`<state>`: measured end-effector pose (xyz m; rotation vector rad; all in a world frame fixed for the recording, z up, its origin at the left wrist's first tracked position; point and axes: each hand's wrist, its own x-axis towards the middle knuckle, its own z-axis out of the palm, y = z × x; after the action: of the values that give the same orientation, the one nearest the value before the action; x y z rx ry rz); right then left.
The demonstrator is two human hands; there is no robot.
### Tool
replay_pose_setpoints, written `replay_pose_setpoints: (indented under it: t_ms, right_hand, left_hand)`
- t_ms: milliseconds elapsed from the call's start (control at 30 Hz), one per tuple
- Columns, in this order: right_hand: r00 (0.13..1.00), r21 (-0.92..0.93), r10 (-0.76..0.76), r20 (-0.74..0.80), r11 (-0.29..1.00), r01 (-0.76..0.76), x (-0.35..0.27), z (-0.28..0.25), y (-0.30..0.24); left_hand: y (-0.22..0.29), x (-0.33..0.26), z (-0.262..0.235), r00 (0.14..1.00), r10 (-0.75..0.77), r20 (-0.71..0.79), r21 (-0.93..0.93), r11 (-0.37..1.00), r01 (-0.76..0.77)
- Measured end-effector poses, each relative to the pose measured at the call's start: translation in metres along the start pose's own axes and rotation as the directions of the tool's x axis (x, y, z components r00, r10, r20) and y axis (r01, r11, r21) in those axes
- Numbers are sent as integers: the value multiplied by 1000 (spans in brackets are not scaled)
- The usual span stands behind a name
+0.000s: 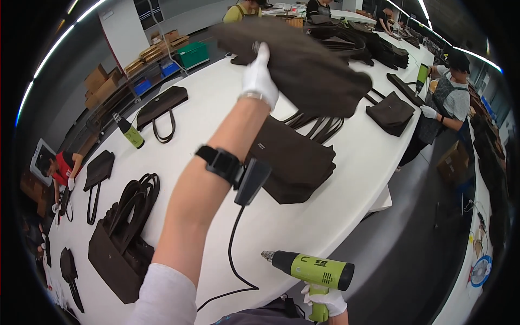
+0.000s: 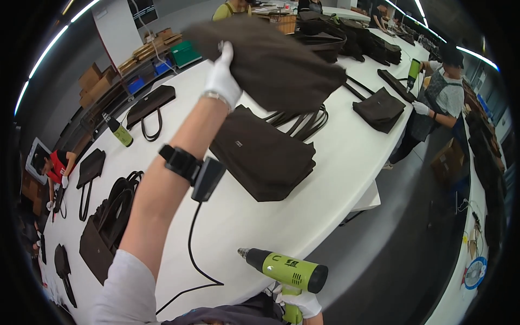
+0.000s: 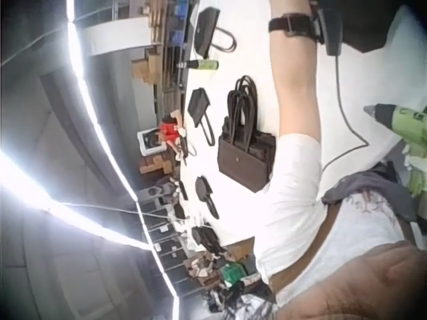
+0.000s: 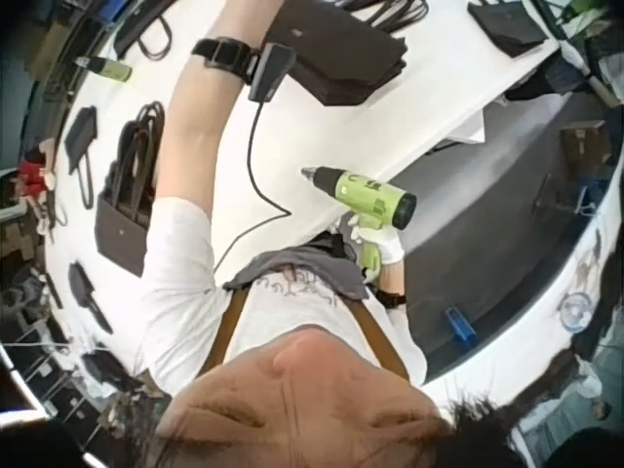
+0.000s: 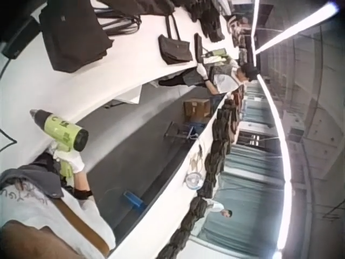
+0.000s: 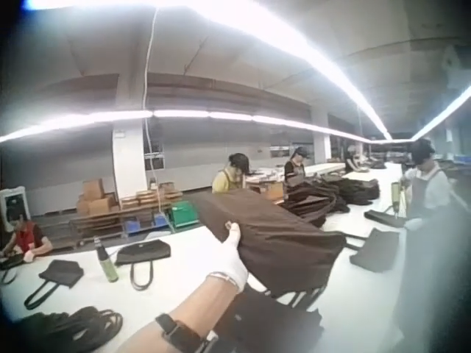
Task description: Using a heat gun to smooth and finish leather tote bags at a workshop station.
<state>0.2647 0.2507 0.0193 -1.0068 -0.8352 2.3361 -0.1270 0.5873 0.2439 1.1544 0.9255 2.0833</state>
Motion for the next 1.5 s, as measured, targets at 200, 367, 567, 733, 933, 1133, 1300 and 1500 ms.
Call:
replay_pose_setpoints:
  t_ms: [200, 367, 567, 733, 933, 1133, 1300, 1500]
  right_hand:
    - [1000, 59, -11, 19, 998, 10, 6, -11, -5]
    - [999, 101, -18, 33, 995, 14, 15, -14, -2]
    - [997, 169, 23, 76, 985, -36, 40, -6, 4]
    - [978, 177, 98, 185, 975, -131, 61, -10, 23]
    - [959, 365, 128, 254, 906, -217, 79, -14, 51]
    - [918, 202, 288, 272, 916, -347, 111, -16, 36]
    - [945, 67, 262, 195, 958, -279, 168, 35, 12]
    - [920, -687, -370, -128, 702, 186, 191, 57, 22]
  left_hand:
    - [-174, -197, -100, 621, -628, -470, -42, 718, 695]
    - [-129, -197, -98, 515, -798, -313, -15, 546, 838]
    - [-102, -207, -94, 393, -726, -565, 102, 411, 906]
    - [-122, -172, -91, 533, -577, -619, 240, 507, 828]
    - [-179, -199, -111, 608, -548, -574, 302, 549, 780]
    - [-105, -208, -85, 409, -774, -483, 220, 345, 912]
    - [-85, -275, -126, 756, -582, -301, 566, 529, 632]
    - [10, -391, -135, 893, -439, -102, 763, 542, 354]
